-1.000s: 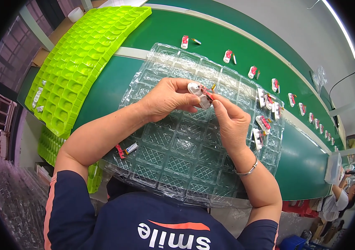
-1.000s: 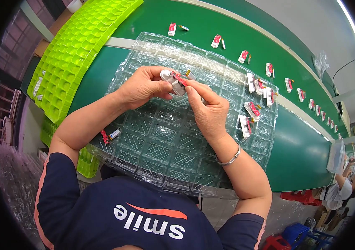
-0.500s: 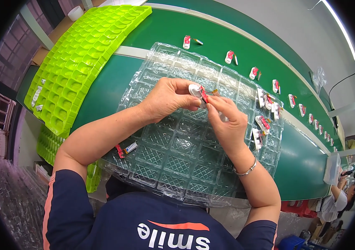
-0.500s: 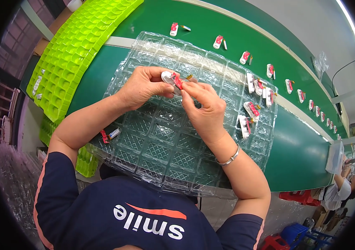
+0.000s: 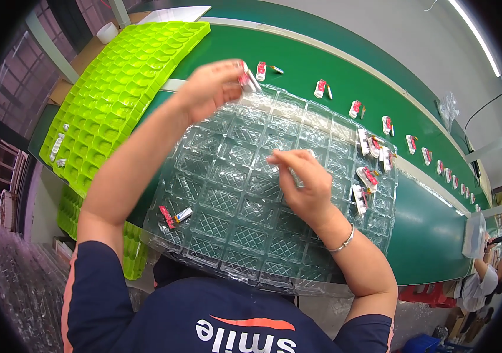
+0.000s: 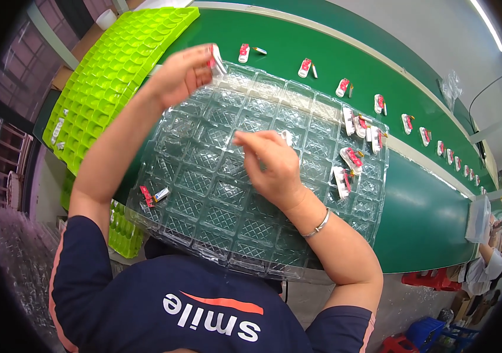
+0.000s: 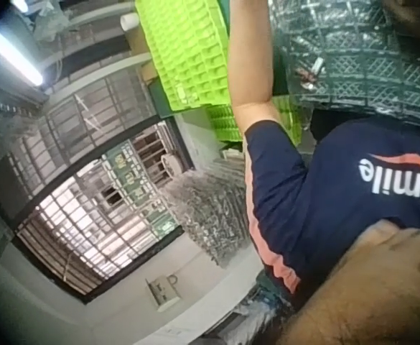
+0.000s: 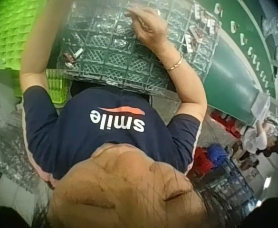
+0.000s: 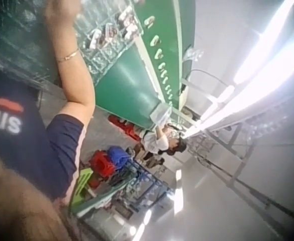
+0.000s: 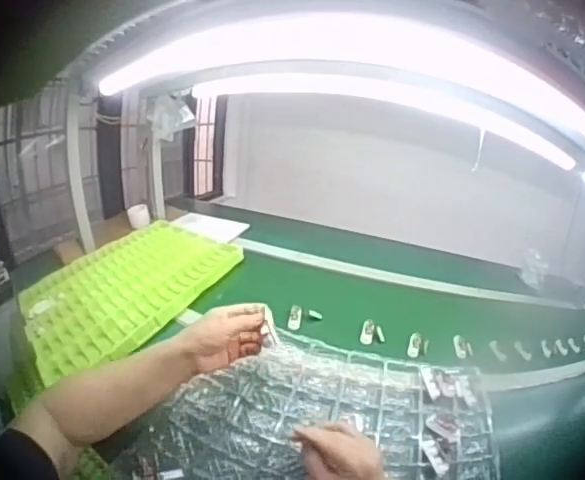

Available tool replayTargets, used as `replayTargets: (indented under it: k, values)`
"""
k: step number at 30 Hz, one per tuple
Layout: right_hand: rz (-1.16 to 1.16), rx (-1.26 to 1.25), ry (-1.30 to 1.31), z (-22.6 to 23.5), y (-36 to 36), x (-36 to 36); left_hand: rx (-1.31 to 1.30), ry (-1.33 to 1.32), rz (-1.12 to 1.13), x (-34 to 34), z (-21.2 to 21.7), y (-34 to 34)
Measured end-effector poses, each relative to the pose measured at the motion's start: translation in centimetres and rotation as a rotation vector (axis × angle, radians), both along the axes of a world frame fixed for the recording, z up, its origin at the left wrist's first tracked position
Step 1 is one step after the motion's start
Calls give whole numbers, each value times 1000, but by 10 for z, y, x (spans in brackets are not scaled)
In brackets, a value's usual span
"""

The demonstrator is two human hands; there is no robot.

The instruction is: The person assembles small plastic toy parts by hand at a factory workstation.

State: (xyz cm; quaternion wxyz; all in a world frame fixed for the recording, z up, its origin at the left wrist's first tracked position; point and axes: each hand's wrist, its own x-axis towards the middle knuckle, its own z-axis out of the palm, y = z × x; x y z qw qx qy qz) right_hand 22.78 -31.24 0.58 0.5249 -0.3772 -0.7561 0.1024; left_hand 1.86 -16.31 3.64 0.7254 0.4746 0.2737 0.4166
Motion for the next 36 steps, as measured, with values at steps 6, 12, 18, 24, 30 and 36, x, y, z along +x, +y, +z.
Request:
replayTargets:
  k: [6,12,18,24,30,36]
  values:
    - [451,108,-179,0,-7,-3,52,478,379,-25,-14,119]
    - [473,110,-235,1,-9,-3,185,948,454,-40,-41,156]
    - [505,126,-217,-2,-10,-4,1341,1362,923,-23,-39,136]
    - [501,137,-258,-2,-6,0,1487,578,-429,90,-4,-18]
    - [509,172,-280,4,-8,1,1573,725,-672,126,-15,-51]
    - [536,173,-252,8,-11,-10,1382,652,-358,102,-4,-62]
